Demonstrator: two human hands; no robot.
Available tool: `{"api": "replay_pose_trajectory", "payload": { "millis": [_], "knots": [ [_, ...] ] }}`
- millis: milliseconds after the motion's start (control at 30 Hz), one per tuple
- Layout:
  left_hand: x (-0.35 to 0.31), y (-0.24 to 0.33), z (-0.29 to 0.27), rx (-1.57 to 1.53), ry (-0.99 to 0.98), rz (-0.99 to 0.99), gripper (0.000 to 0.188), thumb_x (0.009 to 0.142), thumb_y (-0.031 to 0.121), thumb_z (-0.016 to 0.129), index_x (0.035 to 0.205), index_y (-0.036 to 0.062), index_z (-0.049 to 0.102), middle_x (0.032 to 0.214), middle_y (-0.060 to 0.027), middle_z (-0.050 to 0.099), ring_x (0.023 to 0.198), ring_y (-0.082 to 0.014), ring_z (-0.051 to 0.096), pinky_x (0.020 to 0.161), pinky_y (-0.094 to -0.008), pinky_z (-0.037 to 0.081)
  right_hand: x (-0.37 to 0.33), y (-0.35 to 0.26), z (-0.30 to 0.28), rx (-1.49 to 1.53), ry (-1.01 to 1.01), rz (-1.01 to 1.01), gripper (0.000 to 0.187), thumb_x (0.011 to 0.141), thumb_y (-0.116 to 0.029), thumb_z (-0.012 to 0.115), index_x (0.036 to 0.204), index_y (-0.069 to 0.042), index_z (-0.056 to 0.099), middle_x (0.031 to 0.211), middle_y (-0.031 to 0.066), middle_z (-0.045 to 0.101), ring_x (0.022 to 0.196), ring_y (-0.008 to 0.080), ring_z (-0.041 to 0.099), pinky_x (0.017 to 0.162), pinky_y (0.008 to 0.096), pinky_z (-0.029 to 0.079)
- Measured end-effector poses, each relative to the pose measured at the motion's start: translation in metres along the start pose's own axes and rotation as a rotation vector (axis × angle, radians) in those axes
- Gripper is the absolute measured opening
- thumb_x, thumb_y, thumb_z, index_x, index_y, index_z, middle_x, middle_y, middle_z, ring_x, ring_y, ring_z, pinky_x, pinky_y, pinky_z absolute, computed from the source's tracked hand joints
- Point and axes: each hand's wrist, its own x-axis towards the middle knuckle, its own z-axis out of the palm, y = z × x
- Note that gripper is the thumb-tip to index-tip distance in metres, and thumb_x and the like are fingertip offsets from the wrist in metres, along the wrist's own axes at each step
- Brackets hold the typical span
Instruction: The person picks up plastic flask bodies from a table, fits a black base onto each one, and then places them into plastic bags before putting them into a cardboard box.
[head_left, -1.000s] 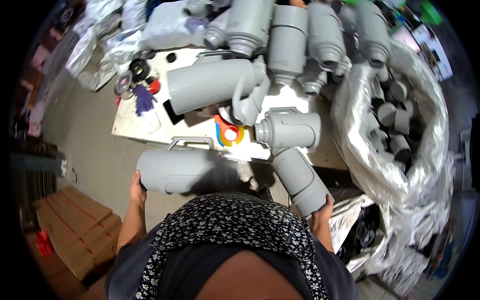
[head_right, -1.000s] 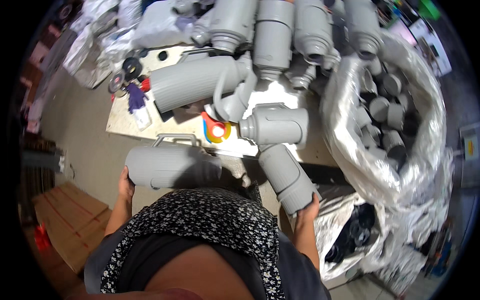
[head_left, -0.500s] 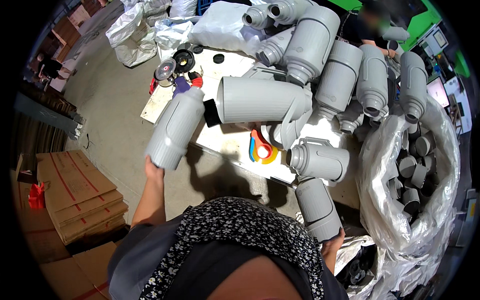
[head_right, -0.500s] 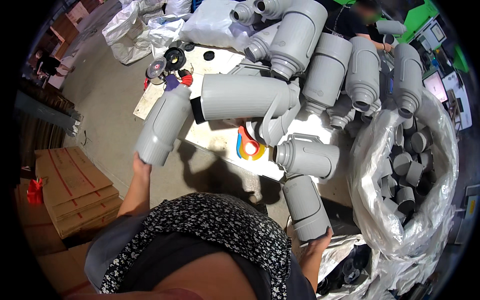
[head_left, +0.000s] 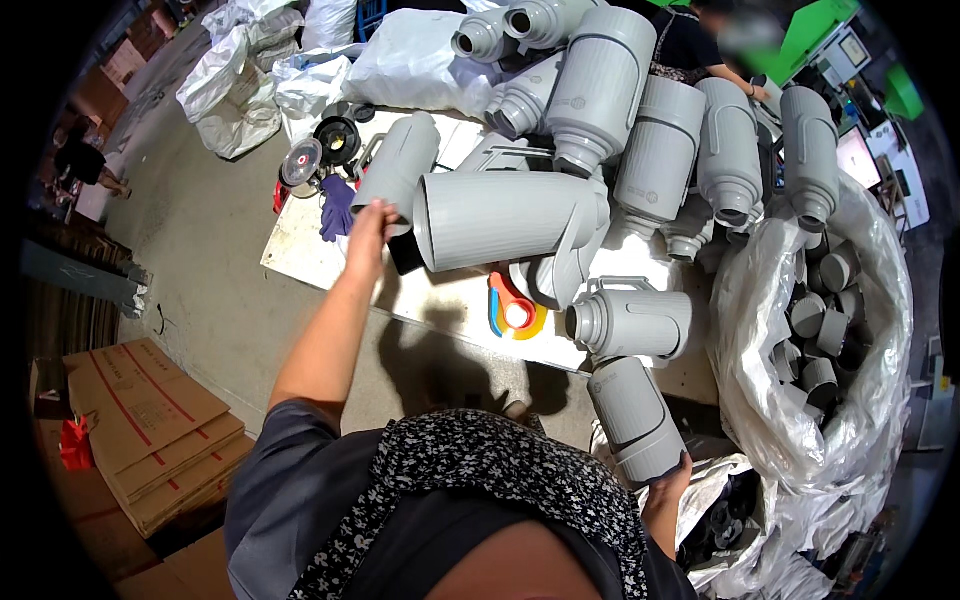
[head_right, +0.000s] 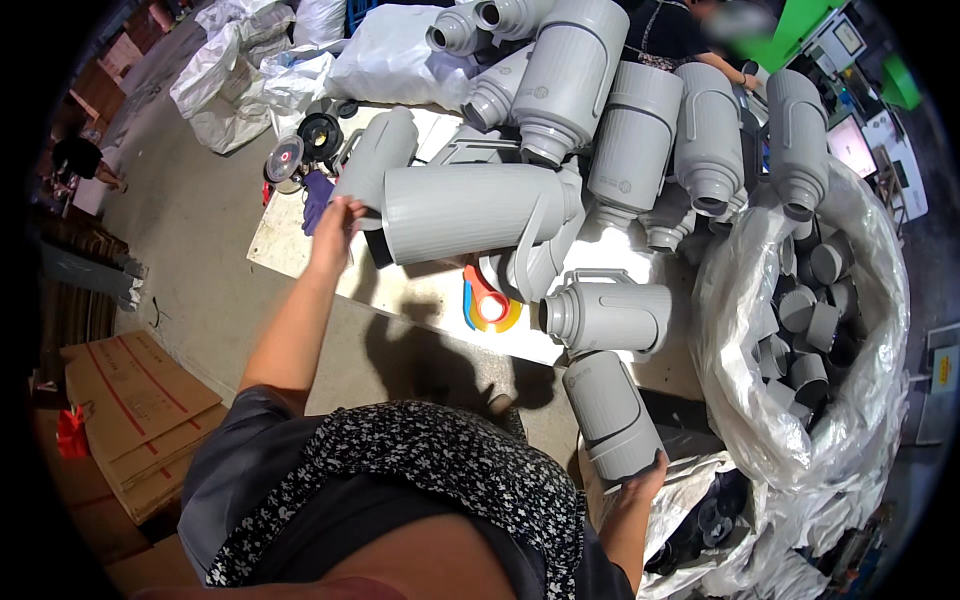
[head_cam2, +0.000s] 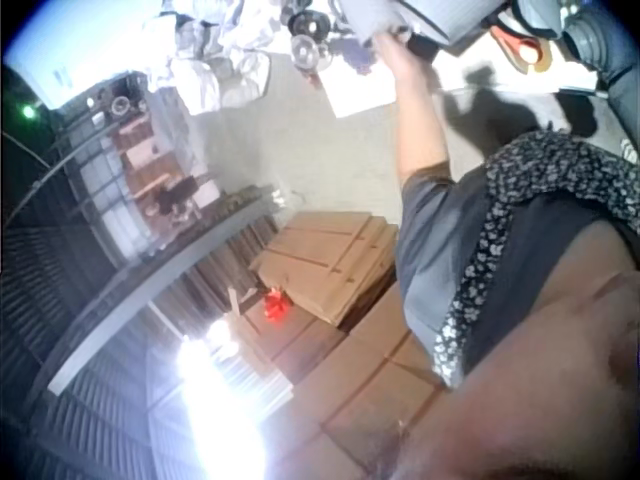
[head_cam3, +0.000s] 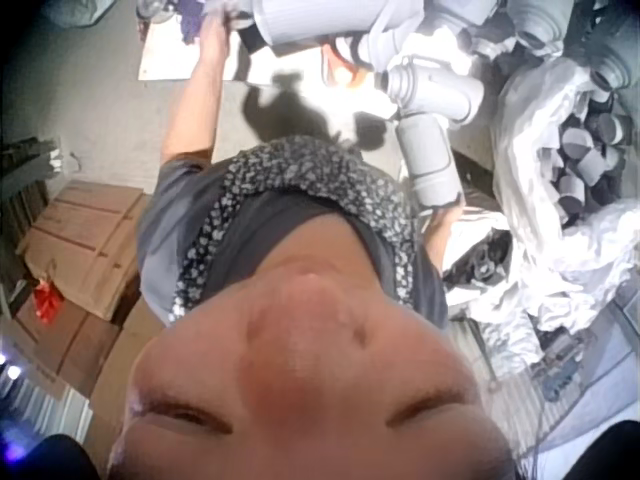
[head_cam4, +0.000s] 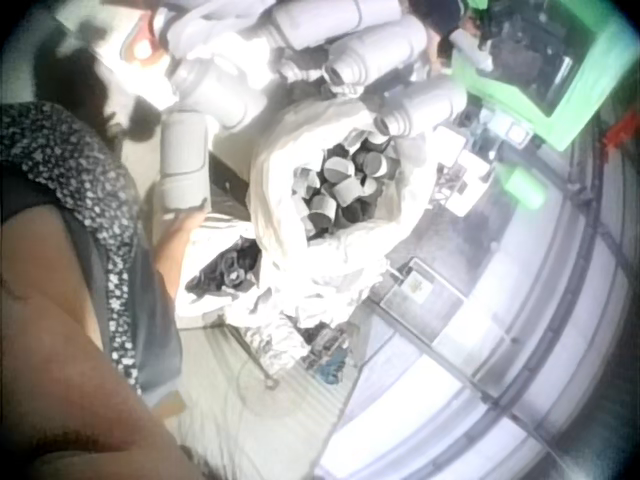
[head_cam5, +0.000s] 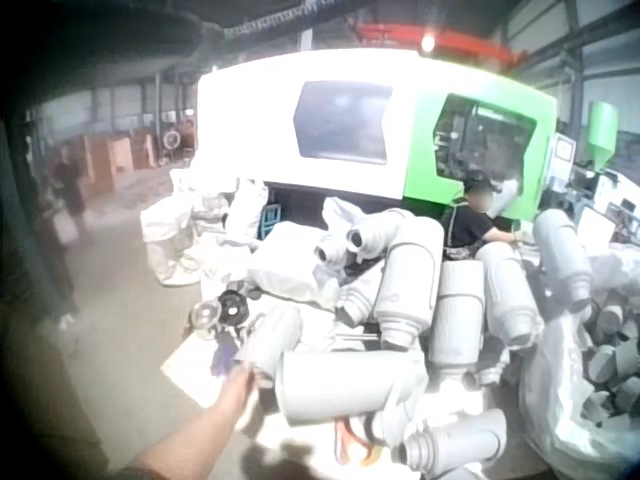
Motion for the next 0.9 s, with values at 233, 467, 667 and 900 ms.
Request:
{"api": "replay_pose_trajectory", "payload": {
  "millis": [233, 467, 667, 900],
  "knots": [
    [-0.069, -0.002, 0.081, 0.009, -0.324, -0.109, 0.045, 0.085, 0.027, 0.057, 0.117, -0.0029, 0.046, 0.111, -0.0101, 0.055, 0.102, -0.0166, 0.049, 0.090, -0.0297, 0.036, 0.002, -0.013, 0.006, -0.029, 0.008, 0.066, 0.047, 0.084, -0.033, 0.040, 0.118, -0.001, 0.046, 0.121, 0.0142, 0.050, 0.111, 0.0320, 0.047, 0.094, 0.0451, 0.037],
    [-0.101, 0.036, 0.025, 0.081, -0.060, -0.008, 0.042, 0.082, 0.024, 0.062, 0.113, -0.0018, 0.051, 0.105, -0.0108, 0.059, 0.098, -0.0182, 0.053, 0.088, -0.0313, 0.039, 0.020, -0.027, -0.002, -0.085, -0.057, 0.031, 0.047, 0.084, -0.032, 0.042, 0.117, 0.000, 0.047, 0.119, 0.0134, 0.051, 0.109, 0.0314, 0.048, 0.093, 0.0452, 0.037],
    [-0.115, 0.052, -0.048, -0.105, 0.212, 0.029, 0.058, 0.084, 0.031, 0.058, 0.127, -0.0003, 0.036, 0.123, -0.0149, 0.047, 0.111, -0.0293, 0.047, 0.094, -0.0438, 0.037, 0.020, -0.038, 0.010, -0.116, -0.001, 0.044, 0.047, 0.082, -0.033, 0.046, 0.117, -0.001, 0.047, 0.118, 0.0127, 0.051, 0.107, 0.0312, 0.049, 0.092, 0.0454, 0.037],
    [-0.025, 0.011, 0.004, -0.446, 0.316, 0.034, 0.056, 0.089, 0.038, 0.048, 0.128, 0.0009, 0.034, 0.128, -0.0174, 0.041, 0.116, -0.0335, 0.041, 0.095, -0.0488, 0.035, 0.030, -0.035, 0.010, -0.058, -0.013, 0.055, 0.046, 0.082, -0.032, 0.047, 0.117, -0.001, 0.047, 0.118, 0.0128, 0.051, 0.107, 0.0316, 0.049, 0.092, 0.0447, 0.037]
  ]
}}
